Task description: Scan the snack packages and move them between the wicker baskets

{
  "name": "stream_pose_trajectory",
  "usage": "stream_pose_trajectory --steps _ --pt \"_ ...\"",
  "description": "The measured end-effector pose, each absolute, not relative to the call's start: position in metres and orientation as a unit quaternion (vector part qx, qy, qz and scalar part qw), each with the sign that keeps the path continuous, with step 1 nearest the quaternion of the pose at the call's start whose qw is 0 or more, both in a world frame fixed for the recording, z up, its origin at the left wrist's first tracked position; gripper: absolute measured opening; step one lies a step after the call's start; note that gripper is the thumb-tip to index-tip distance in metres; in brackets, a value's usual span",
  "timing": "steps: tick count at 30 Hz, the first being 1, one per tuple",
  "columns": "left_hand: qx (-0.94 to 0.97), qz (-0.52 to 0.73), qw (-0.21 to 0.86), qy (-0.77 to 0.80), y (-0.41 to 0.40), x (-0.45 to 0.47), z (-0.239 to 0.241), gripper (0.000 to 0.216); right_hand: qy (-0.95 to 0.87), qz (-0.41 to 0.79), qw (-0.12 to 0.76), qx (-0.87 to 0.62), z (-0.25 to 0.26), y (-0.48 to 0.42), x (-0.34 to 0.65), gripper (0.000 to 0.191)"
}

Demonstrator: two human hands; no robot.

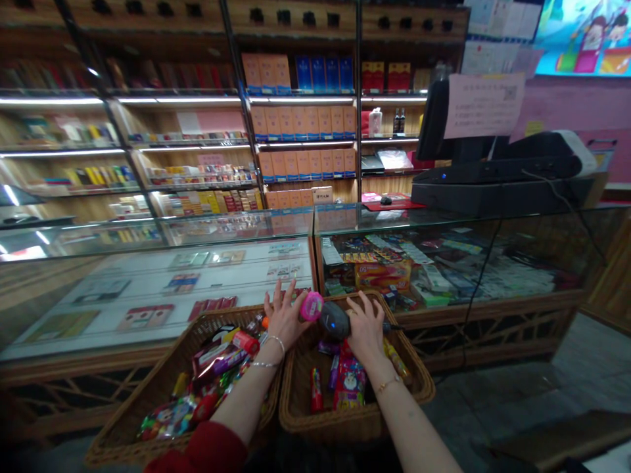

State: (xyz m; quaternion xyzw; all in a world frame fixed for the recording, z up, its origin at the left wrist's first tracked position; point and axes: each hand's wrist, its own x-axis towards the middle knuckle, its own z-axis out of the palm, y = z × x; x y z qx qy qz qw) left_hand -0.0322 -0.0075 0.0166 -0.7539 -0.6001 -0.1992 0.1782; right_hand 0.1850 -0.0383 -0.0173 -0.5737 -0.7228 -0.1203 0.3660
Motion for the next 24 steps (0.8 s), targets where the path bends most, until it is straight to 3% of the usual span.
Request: stream_pose_trajectory --steps 24 --pt "-0.743 -0.246 0.211 -0.586 0.004 -0.038 0.002 0.073 -0.72 -0.108 0.415 -0.546 -0.025 -0.04 0.185 0.028"
